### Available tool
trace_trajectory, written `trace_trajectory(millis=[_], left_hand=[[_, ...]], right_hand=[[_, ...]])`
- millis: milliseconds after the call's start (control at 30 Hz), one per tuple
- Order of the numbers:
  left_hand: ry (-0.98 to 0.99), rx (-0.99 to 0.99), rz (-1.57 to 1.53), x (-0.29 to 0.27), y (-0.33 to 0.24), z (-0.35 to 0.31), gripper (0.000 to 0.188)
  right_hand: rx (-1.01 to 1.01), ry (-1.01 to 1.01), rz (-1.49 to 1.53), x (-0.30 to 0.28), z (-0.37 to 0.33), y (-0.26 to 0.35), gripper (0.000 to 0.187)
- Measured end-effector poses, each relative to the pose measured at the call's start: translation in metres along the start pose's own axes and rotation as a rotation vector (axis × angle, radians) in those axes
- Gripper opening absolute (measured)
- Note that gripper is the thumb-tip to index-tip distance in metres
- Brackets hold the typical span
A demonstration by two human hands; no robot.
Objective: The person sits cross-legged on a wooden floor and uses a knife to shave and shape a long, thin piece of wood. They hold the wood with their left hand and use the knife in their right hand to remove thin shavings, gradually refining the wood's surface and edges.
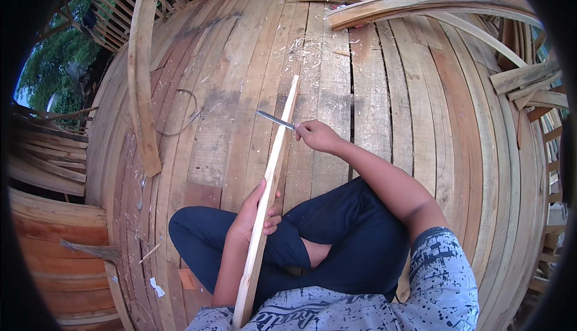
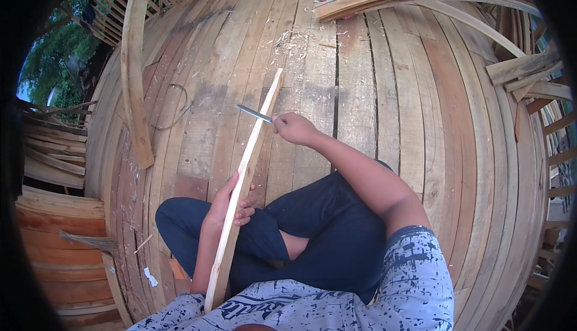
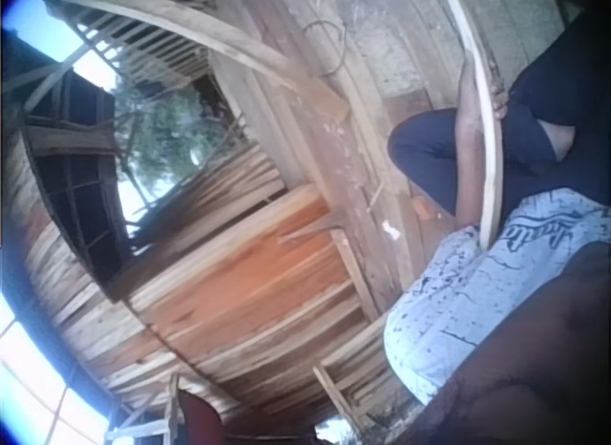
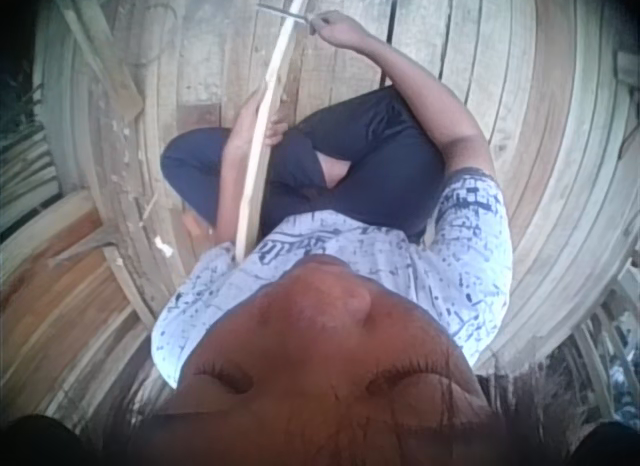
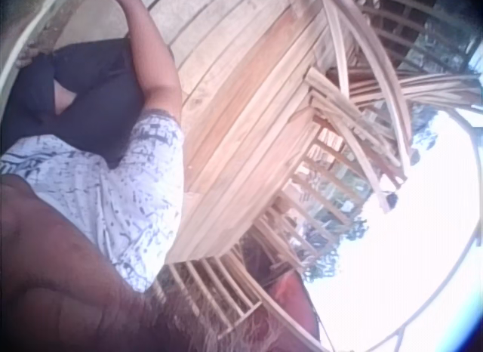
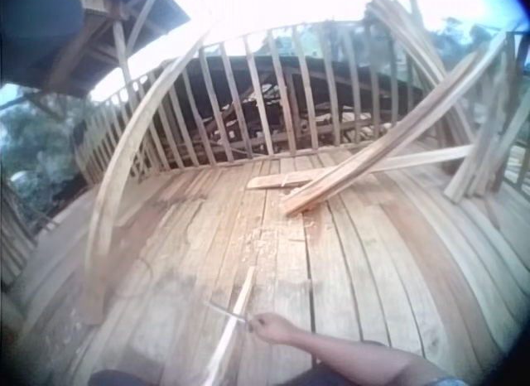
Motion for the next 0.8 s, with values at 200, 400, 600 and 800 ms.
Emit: trace_trajectory(millis=[200,400,600,800], left_hand=[[0.324,-0.199,-0.299,-0.001,0.004,0.022,0.056],[0.228,-0.217,-0.206,-0.008,-0.009,0.032,0.054],[-0.038,-0.006,-0.087,0.009,-0.04,0.046,0.047],[0.251,-0.052,-0.142,-0.018,-0.029,0.068,0.024]], right_hand=[[0.187,-0.143,-0.339,-0.03,0.03,-0.008,0.06],[0.06,-0.205,-0.297,-0.016,0.029,0.003,0.053],[0.022,-0.09,-0.133,-0.026,0.054,-0.033,0.051],[0.1,0.046,0.157,-0.003,0.047,-0.027,0.05]])
Point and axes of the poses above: each hand's wrist, its own z-axis towards the middle knuckle, its own x-axis out of the palm, y = z × x, the point moved 5 cm from there along z, towards the middle knuckle, and after that the axes turned 8 degrees about -z, right-handed, at the moved point
